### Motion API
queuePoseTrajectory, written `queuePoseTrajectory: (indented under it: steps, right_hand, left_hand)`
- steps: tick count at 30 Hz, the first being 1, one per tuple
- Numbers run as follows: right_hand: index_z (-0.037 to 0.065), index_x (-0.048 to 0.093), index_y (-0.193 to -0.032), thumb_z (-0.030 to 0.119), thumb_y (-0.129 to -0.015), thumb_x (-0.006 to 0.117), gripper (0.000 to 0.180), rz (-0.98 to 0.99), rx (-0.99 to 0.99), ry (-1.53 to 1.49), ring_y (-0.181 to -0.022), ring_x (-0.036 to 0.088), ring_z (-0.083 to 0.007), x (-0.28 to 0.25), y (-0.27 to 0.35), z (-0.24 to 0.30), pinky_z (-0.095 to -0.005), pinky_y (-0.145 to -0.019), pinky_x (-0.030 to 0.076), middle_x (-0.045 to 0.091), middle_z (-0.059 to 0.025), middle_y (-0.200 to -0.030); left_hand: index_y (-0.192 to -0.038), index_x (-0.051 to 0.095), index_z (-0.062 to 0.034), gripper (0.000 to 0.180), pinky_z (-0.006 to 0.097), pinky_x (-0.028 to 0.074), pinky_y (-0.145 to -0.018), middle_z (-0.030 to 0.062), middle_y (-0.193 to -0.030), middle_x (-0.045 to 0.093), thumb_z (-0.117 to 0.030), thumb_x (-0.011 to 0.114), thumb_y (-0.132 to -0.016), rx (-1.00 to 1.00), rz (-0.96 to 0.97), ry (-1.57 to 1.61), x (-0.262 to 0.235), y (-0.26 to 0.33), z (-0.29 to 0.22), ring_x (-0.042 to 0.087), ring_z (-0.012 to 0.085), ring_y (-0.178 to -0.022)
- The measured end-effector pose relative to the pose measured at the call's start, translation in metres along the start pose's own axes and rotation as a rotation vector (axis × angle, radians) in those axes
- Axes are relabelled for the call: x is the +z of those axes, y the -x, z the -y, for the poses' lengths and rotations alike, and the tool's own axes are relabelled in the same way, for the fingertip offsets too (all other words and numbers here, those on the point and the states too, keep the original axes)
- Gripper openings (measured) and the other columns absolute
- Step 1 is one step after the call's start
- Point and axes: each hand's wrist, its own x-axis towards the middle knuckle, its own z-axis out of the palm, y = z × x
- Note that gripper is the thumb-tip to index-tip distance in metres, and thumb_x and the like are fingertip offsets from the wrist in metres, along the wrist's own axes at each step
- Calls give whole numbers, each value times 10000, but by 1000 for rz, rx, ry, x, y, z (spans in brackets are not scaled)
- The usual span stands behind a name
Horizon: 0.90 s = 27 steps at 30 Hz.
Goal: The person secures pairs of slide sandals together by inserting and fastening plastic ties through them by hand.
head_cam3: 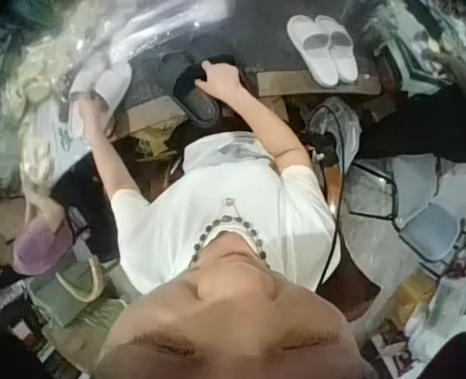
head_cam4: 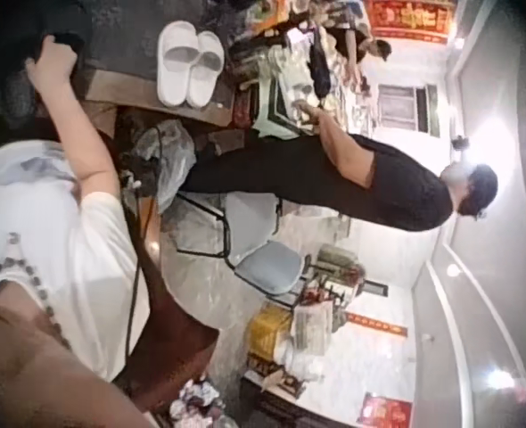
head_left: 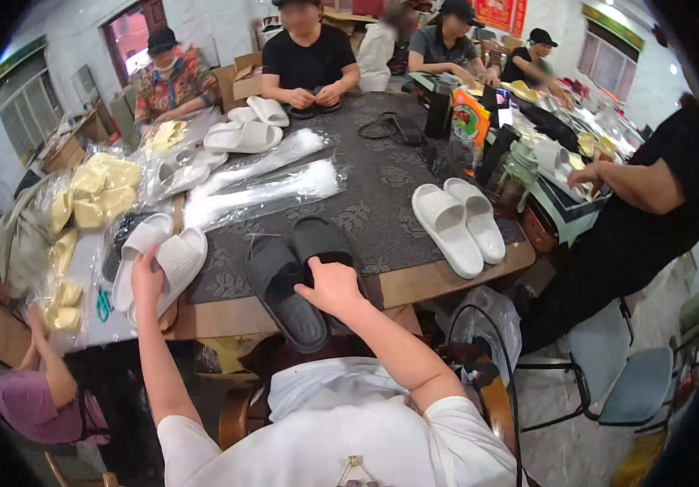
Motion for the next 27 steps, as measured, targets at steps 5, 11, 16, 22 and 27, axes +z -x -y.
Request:
queuePoseTrajectory:
  steps: [5,11,16,22,27]
  right_hand:
    - [83,639,-904,347,-756,698,308,-229,-74,-109,-819,646,-326,4,16,-17,-454,-700,522,664,-115,-797]
    - [109,702,-917,270,-739,690,240,-264,113,0,-825,655,-308,-47,32,-50,-444,-715,525,675,-105,-832]
    - [105,705,-945,256,-749,690,248,-550,405,-30,-776,655,-330,-113,32,-88,-452,-695,508,676,-104,-798]
    - [89,701,-986,289,-766,690,298,-748,609,163,-844,661,-350,-146,3,-178,-460,-729,513,697,-119,-857]
    - [51,669,-1051,319,-804,673,364,-700,751,189,-942,651,-371,-152,-19,-230,-480,-802,517,691,-170,-970]
  left_hand:
    - [-1041,725,-129,282,421,502,-761,178,-938,666,-87,584,-800,30,-29,-88,-2,7,-52,639,355,-849]
    - [-1029,727,-93,272,380,530,-717,176,-826,691,-158,674,-771,34,170,125,-9,47,-127,682,301,-758]
    - [-1031,719,-62,319,349,542,-680,155,-809,701,-219,733,-753,24,346,248,-8,62,-172,693,270,-727]
    - [-1029,714,-69,284,373,550,-696,150,-806,698,-211,706,-784,109,296,346,17,85,-222,693,282,-746]
    - [-1015,714,-77,254,362,546,-657,129,-759,693,-217,696,-804,214,298,388,36,97,-262,683,279,-684]
